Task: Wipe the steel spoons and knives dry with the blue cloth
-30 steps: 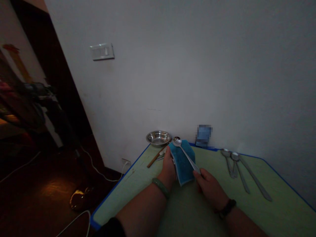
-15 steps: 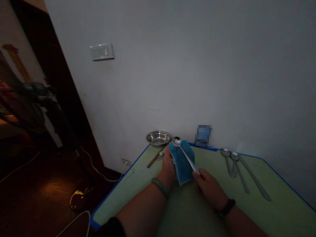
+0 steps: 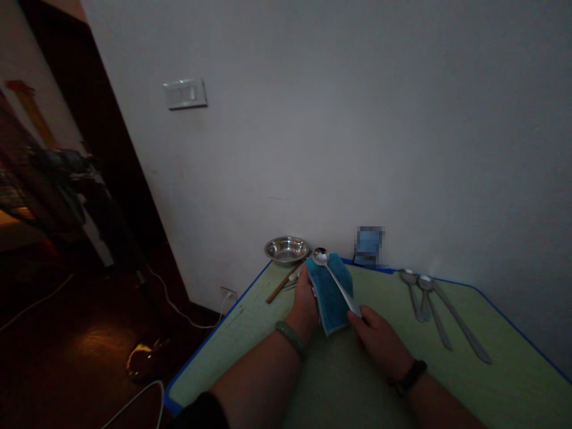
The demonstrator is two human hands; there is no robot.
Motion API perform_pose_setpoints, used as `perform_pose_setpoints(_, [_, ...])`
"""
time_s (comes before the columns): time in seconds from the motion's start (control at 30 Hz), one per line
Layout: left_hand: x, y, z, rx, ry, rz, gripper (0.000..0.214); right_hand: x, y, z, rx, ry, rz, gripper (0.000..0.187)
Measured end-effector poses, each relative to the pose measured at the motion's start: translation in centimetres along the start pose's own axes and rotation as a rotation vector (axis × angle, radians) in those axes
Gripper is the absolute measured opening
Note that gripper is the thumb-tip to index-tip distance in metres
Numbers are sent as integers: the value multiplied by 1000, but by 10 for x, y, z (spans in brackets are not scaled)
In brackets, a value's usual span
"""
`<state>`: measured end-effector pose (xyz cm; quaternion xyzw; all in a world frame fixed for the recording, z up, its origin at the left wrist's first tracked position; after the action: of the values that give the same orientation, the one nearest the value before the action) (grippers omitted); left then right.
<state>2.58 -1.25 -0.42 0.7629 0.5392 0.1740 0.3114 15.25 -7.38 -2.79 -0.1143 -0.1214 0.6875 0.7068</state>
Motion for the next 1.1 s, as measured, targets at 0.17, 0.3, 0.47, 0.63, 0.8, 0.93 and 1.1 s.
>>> perform_pose_setpoints(0.17, [0,0,1,7,-1,1,47,0,0,-1,0,3,2,30])
perform_pose_setpoints(0.3, [0,-1,1,3,6,23,44,0,-1,0,-9,-5,-1,31])
perform_pose_setpoints(0.47, [-1,0,0,-4,-6,20,47,1,-1,-1,-4,-7,9,31])
perform_pose_setpoints(0.63, [-1,0,0,21,-15,38,48,0,-1,1,2,-1,14,30])
perform_pose_setpoints(0.8, [2,-2,2,21,-3,39,51,0,0,3,9,-7,12,31])
perform_pose_setpoints(0.93, [3,-3,2,28,-11,0,55,0,0,2,4,0,5,31])
perform_pose_setpoints(1.1, [2,-2,2,36,-25,6,58,-1,0,1,-2,-9,2,32])
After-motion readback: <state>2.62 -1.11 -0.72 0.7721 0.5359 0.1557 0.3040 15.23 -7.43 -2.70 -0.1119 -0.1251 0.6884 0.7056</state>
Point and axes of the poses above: each hand's wrist, its own x-axis towards the middle knuckle, its own y-axis out of the palm, z = x × y, the point moved 1 cm from there along x, towards the middle knuckle, and after that the axes turned 15 degrees about x, right-handed, at the moved point
